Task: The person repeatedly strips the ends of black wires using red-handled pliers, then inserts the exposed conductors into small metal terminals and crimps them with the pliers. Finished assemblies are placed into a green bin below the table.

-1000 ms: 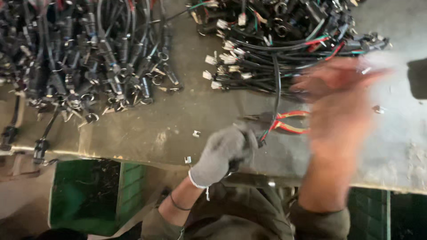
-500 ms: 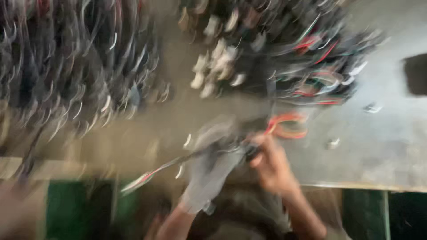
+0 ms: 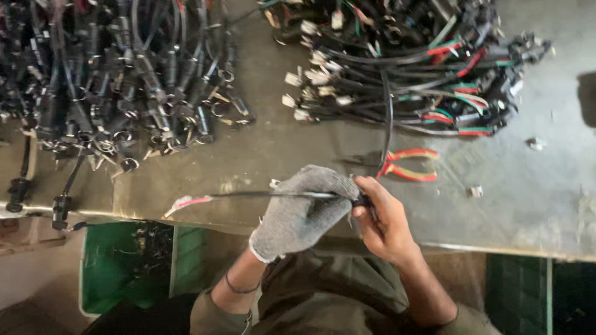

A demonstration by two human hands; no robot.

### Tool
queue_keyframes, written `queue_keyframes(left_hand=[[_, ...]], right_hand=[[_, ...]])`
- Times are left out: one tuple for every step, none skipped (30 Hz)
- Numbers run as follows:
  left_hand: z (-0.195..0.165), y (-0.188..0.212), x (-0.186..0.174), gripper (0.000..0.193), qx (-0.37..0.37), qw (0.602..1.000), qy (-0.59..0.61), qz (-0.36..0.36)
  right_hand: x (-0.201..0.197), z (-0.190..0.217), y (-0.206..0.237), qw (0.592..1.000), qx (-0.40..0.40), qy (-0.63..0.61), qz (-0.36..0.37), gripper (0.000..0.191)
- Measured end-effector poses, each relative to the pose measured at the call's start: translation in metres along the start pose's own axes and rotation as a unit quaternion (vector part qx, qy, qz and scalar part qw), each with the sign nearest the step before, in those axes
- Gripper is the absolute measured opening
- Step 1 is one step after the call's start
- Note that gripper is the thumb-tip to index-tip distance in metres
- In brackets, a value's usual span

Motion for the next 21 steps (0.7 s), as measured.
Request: queue_keyframes(left_hand=[[0.005,0.001,0.008,0.02,-0.027,0.999,0.012,0.012],[0.007,0.002,0.009,0.029,-0.075,0.997,0.031,0.011],[0.012,0.003,0.012,0.038,-0.117,0.992,0.05,0.007],[0.015,0.002,0.013,0.047,-0.156,0.985,0.069,0.003],[0.012,0.002,0.013,0.04,-0.108,0.994,0.009,-0.006],[0.009,0.002,0.012,0.033,-0.06,0.997,-0.051,-0.015],[0.005,0.002,0.012,0.026,-0.012,0.994,-0.111,-0.023],[0.003,0.002,0.012,0.026,0.011,0.992,-0.127,-0.016],[0.001,0.001,0.011,0.026,0.032,0.989,-0.142,-0.01],[-0.001,0.002,0.012,0.026,0.053,0.986,-0.159,-0.002],[-0.002,0.003,0.013,0.027,0.058,0.986,-0.154,-0.008],[-0.003,0.005,0.015,0.029,0.063,0.987,-0.149,-0.015],[-0.003,0.007,0.018,0.03,0.07,0.987,-0.144,-0.021],[-0.001,0.011,0.023,0.029,0.056,0.986,-0.154,-0.042],[0.001,0.015,0.03,0.028,0.042,0.984,-0.163,-0.06],[0.006,0.016,0.035,0.027,0.029,0.982,-0.172,-0.077],[0.013,0.016,0.039,0.026,0.003,0.977,-0.191,-0.091],[0.02,0.015,0.042,0.025,-0.025,0.972,-0.21,-0.105],[0.028,0.015,0.042,0.024,-0.053,0.964,-0.229,-0.123],[0.039,0.012,0.043,0.025,-0.118,0.984,-0.123,-0.051],[0.048,0.01,0.044,0.026,-0.181,0.983,-0.015,0.02]], right_hand=[[-0.002,0.001,0.004,1.0,-0.004,0.012,-0.002,0.038],[-0.003,0.005,0.004,1.0,-0.009,0.023,-0.002,0.039],[-0.004,0.006,0.006,1.0,-0.002,0.018,-0.003,0.038],[-0.005,0.008,0.006,1.0,0.003,0.014,-0.004,0.036],[-0.006,0.01,0.007,1.0,0.009,0.011,-0.004,0.035],[-0.006,0.012,0.007,1.0,0.02,0.01,-0.003,0.035],[-0.007,0.013,0.007,0.999,0.032,0.009,-0.003,0.034],[-0.007,0.014,0.008,0.999,0.044,0.009,-0.002,0.034],[-0.007,0.013,0.008,0.998,0.066,-0.02,-0.004,0.036],[-0.006,0.012,0.009,0.995,0.088,-0.049,-0.008,0.037],[-0.006,0.01,0.009,0.991,0.109,-0.079,-0.011,0.039],[-0.006,0.007,0.009,0.981,0.133,-0.137,-0.026,0.038],[-0.007,0.003,0.009,0.968,0.154,-0.194,-0.041,0.037],[-0.007,-0.001,0.009,0.951,0.172,-0.249,-0.058,0.036],[-0.008,-0.005,0.009,0.952,0.174,-0.247,-0.043,0.031],[-0.009,-0.008,0.009,0.953,0.176,-0.243,-0.03,0.027],[-0.009,-0.011,0.009,0.954,0.181,-0.24,-0.016,0.026],[-0.01,-0.015,0.012,0.936,0.218,-0.273,-0.038,0.025],[-0.009,-0.018,0.015,0.916,0.253,-0.306,-0.057,0.025],[-0.007,-0.021,0.019,0.893,0.287,-0.339,-0.073,0.025],[-0.006,-0.021,0.021,0.903,0.257,-0.339,-0.06,0.02]])
Point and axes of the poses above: each hand's wrist, its own y-axis away from the middle knuckle, its own x-axis out of the palm, z = x × y, the point moved 3 cm from there along -y, towards the middle knuckle, and after that the axes turned 15 degrees about -x, right-handed, at the moved point
